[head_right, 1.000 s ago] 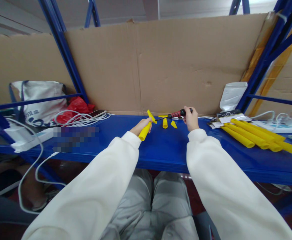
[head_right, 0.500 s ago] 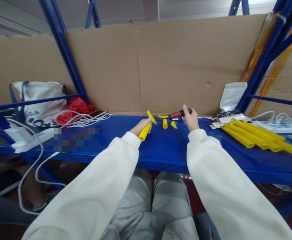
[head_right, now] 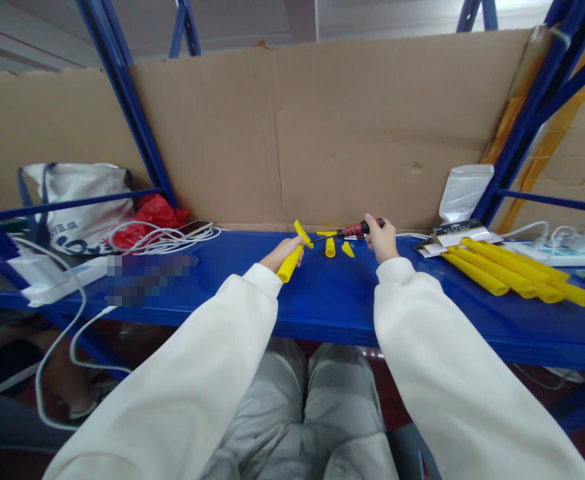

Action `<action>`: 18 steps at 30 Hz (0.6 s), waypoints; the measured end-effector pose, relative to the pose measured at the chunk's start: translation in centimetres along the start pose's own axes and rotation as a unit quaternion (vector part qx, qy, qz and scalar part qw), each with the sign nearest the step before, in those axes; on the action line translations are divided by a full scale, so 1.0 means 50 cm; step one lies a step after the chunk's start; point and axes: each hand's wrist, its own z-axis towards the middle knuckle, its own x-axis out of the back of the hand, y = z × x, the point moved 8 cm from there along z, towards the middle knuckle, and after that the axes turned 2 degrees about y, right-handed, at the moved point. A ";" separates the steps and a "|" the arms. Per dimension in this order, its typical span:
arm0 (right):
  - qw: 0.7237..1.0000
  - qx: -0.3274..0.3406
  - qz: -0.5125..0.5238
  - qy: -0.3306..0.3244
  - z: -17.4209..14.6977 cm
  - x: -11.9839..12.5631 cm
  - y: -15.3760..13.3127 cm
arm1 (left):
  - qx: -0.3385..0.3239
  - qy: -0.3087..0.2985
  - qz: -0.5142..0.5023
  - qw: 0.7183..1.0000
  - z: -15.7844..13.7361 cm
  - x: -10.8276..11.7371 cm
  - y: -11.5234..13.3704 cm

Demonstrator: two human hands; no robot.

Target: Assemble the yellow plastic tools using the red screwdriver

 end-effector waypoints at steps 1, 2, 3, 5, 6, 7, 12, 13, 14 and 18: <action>1.000 -0.011 0.005 0.000 0.003 0.000 0.004 | -0.001 -0.001 -0.001 1.000 -0.001 0.000 0.001; 1.000 -0.020 0.011 -0.001 0.005 0.000 0.007 | -0.003 -0.001 -0.003 1.000 -0.002 -0.001 0.002; 0.999 -0.026 0.019 -0.004 0.008 -0.001 0.009 | -0.005 -0.002 -0.005 1.000 -0.002 -0.001 0.003; 0.999 -0.023 0.037 -0.014 0.014 -0.003 0.009 | -0.010 -0.003 -0.012 1.000 -0.003 -0.002 0.004; 0.999 -0.016 0.045 -0.020 0.017 -0.005 0.007 | -0.011 -0.003 -0.014 1.000 -0.002 -0.002 0.004; 0.998 -0.009 0.051 -0.023 0.020 -0.005 0.005 | -0.010 -0.003 -0.015 1.000 -0.002 -0.003 0.003; 0.997 0.006 0.070 0.015 0.026 0.010 0.002 | -0.007 0.001 -0.018 1.000 -0.004 -0.003 0.002; 0.997 0.007 0.070 0.028 0.027 0.015 0.001 | -0.009 0.002 -0.021 1.000 -0.005 -0.003 0.003; 0.997 0.009 0.067 0.039 0.028 0.019 0.000 | -0.010 0.003 -0.023 1.000 -0.006 -0.002 0.004; 0.998 0.025 0.041 0.046 0.026 0.020 -0.004 | -0.016 0.004 -0.028 0.999 -0.008 -0.001 0.006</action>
